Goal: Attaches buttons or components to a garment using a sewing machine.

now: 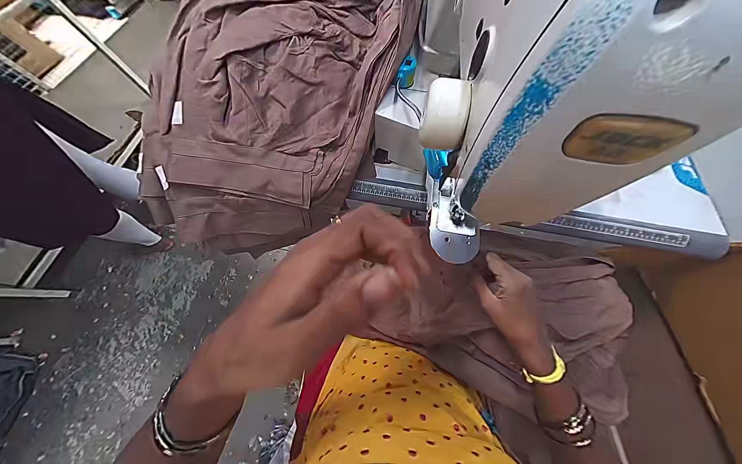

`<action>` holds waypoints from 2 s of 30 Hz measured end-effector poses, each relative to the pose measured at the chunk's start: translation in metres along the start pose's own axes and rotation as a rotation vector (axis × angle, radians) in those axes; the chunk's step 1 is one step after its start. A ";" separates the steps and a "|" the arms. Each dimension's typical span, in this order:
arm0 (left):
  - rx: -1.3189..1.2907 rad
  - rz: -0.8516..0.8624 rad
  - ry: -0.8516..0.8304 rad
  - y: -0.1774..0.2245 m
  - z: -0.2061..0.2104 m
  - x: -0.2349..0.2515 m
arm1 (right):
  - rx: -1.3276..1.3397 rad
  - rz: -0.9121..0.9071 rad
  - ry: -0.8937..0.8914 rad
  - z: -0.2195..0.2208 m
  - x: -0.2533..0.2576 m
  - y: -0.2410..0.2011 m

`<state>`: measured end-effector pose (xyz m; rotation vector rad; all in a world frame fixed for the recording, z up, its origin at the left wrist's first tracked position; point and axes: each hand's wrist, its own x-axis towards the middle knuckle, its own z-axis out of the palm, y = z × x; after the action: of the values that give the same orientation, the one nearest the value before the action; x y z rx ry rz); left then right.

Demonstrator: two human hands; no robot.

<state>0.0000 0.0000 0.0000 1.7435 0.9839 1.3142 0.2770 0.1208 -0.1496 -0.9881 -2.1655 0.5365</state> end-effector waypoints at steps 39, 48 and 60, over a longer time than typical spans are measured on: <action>0.295 -0.357 -0.152 -0.111 0.076 -0.030 | -0.274 -0.019 0.273 -0.056 0.101 0.056; 0.436 -0.229 -0.175 -0.104 0.079 -0.015 | -0.425 -0.666 0.195 -0.027 0.088 -0.030; 0.269 -0.038 -0.054 -0.106 0.052 -0.027 | 0.428 0.249 0.005 -0.014 0.086 -0.035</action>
<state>0.0303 0.0170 -0.1160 1.9384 1.2020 1.1461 0.2292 0.1668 -0.0829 -1.0139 -1.8212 1.0624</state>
